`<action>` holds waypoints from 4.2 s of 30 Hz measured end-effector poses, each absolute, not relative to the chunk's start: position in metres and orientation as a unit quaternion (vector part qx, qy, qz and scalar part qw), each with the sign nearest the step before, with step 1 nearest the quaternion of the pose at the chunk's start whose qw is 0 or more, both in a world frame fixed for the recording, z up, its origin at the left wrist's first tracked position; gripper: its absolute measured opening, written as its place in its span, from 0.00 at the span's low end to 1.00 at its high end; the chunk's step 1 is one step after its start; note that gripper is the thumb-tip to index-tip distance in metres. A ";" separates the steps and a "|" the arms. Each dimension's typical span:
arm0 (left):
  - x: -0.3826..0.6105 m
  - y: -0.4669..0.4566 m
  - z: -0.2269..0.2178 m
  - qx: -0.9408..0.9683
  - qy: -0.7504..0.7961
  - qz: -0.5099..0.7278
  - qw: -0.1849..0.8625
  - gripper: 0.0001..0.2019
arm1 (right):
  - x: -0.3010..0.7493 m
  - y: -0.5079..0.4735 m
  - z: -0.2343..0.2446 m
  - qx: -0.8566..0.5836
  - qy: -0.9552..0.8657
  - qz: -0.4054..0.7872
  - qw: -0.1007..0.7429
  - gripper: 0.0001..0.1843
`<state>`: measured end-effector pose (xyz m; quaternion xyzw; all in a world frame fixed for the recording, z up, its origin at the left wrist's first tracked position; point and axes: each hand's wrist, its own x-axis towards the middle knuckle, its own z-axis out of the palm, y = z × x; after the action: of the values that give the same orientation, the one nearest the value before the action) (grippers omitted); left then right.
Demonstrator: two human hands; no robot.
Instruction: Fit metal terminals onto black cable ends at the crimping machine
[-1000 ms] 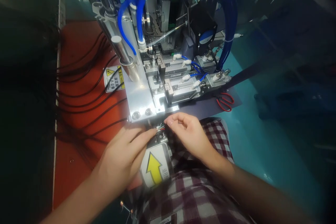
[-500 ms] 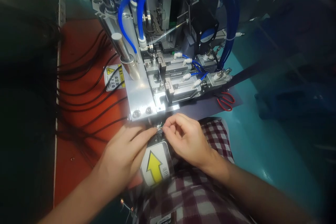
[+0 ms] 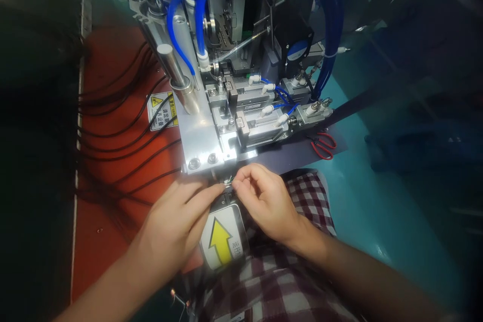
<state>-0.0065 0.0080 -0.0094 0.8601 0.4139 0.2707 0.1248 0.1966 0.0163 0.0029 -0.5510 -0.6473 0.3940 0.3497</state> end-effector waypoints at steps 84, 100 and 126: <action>-0.010 0.008 -0.012 0.860 0.424 0.250 0.135 0.18 | 0.198 0.024 0.004 -0.552 -0.611 0.450 0.347 0.07; -0.010 0.006 -0.012 0.863 0.421 0.249 0.127 0.17 | 0.195 0.020 -0.006 -0.545 -0.575 0.475 0.383 0.06; -0.010 0.007 -0.011 0.862 0.425 0.246 0.124 0.15 | 0.194 0.029 -0.007 -0.546 -0.368 0.672 0.340 0.14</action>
<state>-0.0097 0.0069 -0.0110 0.8621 0.4250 0.2464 0.1240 0.1941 0.0286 -0.0073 -0.5457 -0.3678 0.6716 0.3405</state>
